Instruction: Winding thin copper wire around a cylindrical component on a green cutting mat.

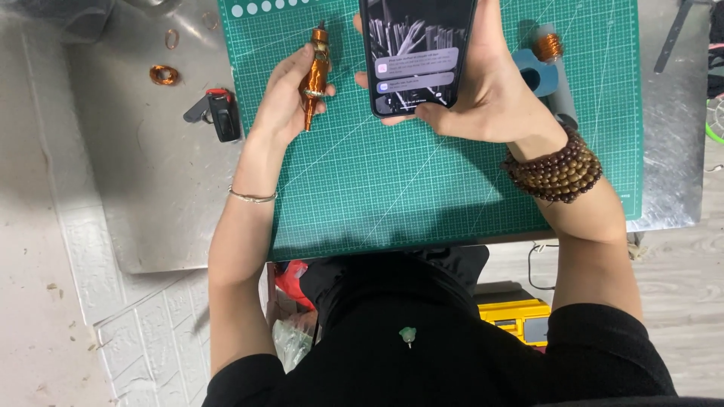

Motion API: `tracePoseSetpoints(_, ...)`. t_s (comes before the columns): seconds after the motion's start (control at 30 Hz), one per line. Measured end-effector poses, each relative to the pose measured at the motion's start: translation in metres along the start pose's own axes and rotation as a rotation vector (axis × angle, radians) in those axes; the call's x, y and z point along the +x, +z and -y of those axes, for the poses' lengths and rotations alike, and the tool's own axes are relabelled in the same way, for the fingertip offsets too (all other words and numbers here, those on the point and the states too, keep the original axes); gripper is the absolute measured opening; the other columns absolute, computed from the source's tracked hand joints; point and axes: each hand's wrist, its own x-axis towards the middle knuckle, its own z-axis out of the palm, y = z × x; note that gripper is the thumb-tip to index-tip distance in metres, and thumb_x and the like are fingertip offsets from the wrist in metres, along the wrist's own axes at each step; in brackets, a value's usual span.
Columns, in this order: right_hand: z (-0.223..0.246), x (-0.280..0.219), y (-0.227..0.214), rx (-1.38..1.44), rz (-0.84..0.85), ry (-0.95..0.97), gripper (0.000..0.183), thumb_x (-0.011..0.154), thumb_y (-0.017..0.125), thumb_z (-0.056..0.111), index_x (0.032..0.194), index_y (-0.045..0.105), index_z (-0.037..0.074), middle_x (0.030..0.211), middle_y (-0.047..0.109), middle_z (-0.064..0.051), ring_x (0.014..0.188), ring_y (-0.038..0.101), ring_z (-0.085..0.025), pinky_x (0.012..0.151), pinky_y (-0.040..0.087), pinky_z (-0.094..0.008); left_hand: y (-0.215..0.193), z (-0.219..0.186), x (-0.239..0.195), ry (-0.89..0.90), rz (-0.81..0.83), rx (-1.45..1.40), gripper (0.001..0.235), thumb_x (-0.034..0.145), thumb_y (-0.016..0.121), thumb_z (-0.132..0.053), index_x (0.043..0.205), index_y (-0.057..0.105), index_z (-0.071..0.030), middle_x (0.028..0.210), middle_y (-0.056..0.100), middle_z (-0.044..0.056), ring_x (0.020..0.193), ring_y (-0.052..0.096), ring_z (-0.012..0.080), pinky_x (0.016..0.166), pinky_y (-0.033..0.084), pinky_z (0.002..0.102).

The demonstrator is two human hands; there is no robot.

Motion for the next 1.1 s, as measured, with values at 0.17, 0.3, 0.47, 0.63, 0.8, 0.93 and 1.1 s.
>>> tracePoseSetpoints(0.17,-0.002,-0.002,0.000,0.015,-0.022,0.020,0.084,0.097,0.048,-0.018,0.146,0.006,0.035,0.157,0.022,-0.030,0.136,0.050,-0.054,0.096,0.061,-0.057,0.000,0.002,0.000,-0.014,-0.031,-0.001,0.043,0.087,0.054,-0.035,0.115,0.049,-0.004,0.091,0.055,0.007,0.060,0.061,0.0121,0.037,0.046,0.019)
tracePoseSetpoints(0.3,-0.001,-0.001,0.001,-0.017,-0.001,0.008,0.082,0.098,0.047,-0.017,0.147,0.006,0.036,0.157,0.022,-0.029,0.136,0.050,-0.054,0.098,0.061,-0.057,-0.001,0.004,0.002,-0.008,-0.029,-0.004,0.044,0.087,0.055,-0.034,0.118,0.049,-0.004,0.090,0.056,0.007,0.060,0.062,0.0127,0.037,0.048,0.019)
tracePoseSetpoints(0.47,-0.002,-0.001,0.001,-0.005,-0.004,0.008,0.081,0.098,0.048,-0.013,0.147,0.006,0.035,0.157,0.022,-0.030,0.134,0.051,-0.055,0.095,0.063,-0.058,0.000,0.004,0.001,-0.002,-0.027,0.020,0.047,0.087,0.054,-0.034,0.121,0.047,-0.003,0.092,0.056,0.008,0.059,0.062,0.0128,0.037,0.048,0.020)
tracePoseSetpoints(0.63,-0.009,-0.001,0.005,0.037,-0.148,-0.037,0.045,0.109,0.038,0.012,0.146,0.017,0.026,0.150,0.023,-0.015,0.142,0.039,-0.048,0.100,0.059,-0.069,0.003,0.005,-0.002,0.074,0.005,0.141,0.047,0.089,0.051,-0.038,0.120,0.048,-0.004,0.089,0.050,0.005,0.060,0.061,0.0114,0.038,0.048,0.017)
tracePoseSetpoints(0.8,-0.001,0.007,0.016,-0.021,-0.139,-0.092,0.046,0.104,0.042,0.002,0.138,0.017,0.019,0.146,0.021,-0.018,0.139,0.037,-0.047,0.105,0.053,-0.066,0.001,0.010,0.001,0.162,0.012,0.190,0.022,0.094,0.048,-0.034,0.092,0.047,-0.012,0.078,0.049,0.001,0.059,0.064,0.0122,0.036,0.048,0.019)
tracePoseSetpoints(0.93,-0.005,0.006,0.017,-0.029,-0.129,-0.117,0.053,0.102,0.044,-0.004,0.140,0.016,0.022,0.147,0.023,-0.017,0.141,0.035,-0.046,0.105,0.053,-0.065,-0.001,0.013,0.003,0.189,0.019,0.190,0.020,0.096,0.047,-0.030,0.092,0.047,-0.010,0.077,0.052,0.003,0.059,0.064,0.0126,0.036,0.048,0.019)
tracePoseSetpoints(1.1,-0.006,0.009,0.018,-0.017,-0.131,-0.106,0.051,0.101,0.045,-0.002,0.136,0.016,0.021,0.146,0.024,-0.023,0.135,0.040,-0.047,0.097,0.057,-0.060,-0.003,0.016,0.006,0.193,0.024,0.166,0.025,0.092,0.051,-0.035,0.093,0.048,-0.010,0.073,0.051,0.002,0.058,0.063,0.0124,0.036,0.047,0.019)
